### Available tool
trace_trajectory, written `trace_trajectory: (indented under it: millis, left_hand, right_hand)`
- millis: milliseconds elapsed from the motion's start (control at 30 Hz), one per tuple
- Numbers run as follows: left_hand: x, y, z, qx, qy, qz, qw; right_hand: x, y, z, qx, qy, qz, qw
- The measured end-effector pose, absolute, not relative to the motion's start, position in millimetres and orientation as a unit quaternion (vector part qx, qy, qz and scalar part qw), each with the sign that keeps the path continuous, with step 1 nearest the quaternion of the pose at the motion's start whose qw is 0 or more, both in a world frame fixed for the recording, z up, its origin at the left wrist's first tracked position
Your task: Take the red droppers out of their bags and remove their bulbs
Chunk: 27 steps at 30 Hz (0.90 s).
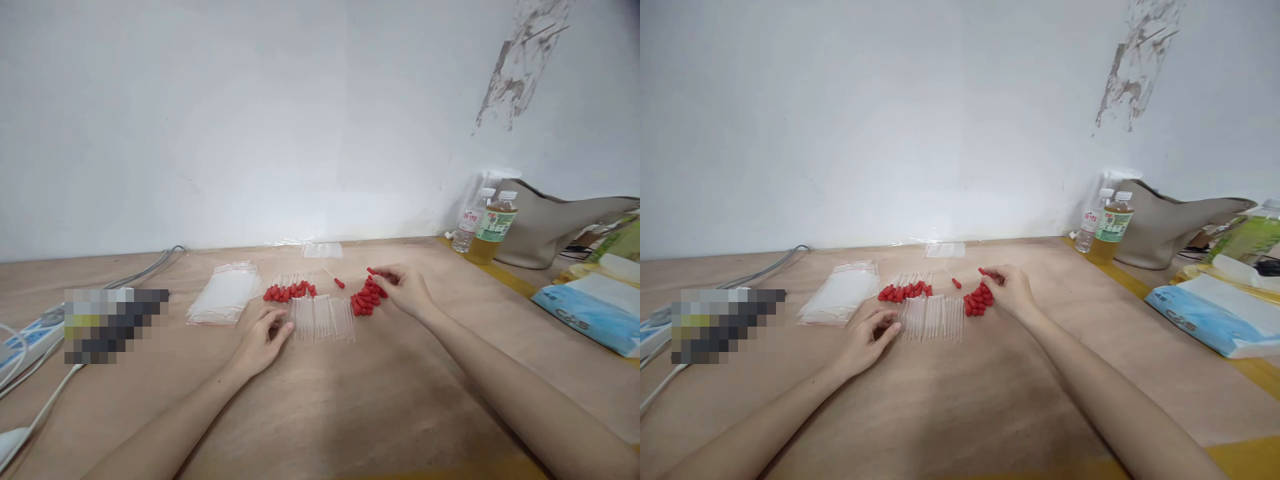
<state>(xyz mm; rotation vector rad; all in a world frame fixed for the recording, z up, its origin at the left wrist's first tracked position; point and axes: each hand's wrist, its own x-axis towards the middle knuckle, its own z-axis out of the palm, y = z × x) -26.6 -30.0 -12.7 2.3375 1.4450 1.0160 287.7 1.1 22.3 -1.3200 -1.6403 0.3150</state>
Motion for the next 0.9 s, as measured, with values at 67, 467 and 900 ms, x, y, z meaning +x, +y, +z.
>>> trace_trajectory:
  millis: [67, 467, 900]
  left_hand:
    - [-27.7, -29.2, -14.0, 0.791, 0.491, 0.35, 0.101]
    - [-27.0, -29.7, -13.8, 0.798, 0.487, 0.342, 0.093]
    - [-25.4, -32.8, -7.2, 0.806, 0.475, 0.352, 0.046]
  right_hand:
    - [287.6, -0.7, 23.3, -0.556, -0.679, 0.117, 0.465]
    - [282.6, 0.4, 16.1, -0.524, -0.743, -0.031, 0.415]
    - [278.3, 6.4, 43.3, -0.597, -0.702, -0.065, 0.382]
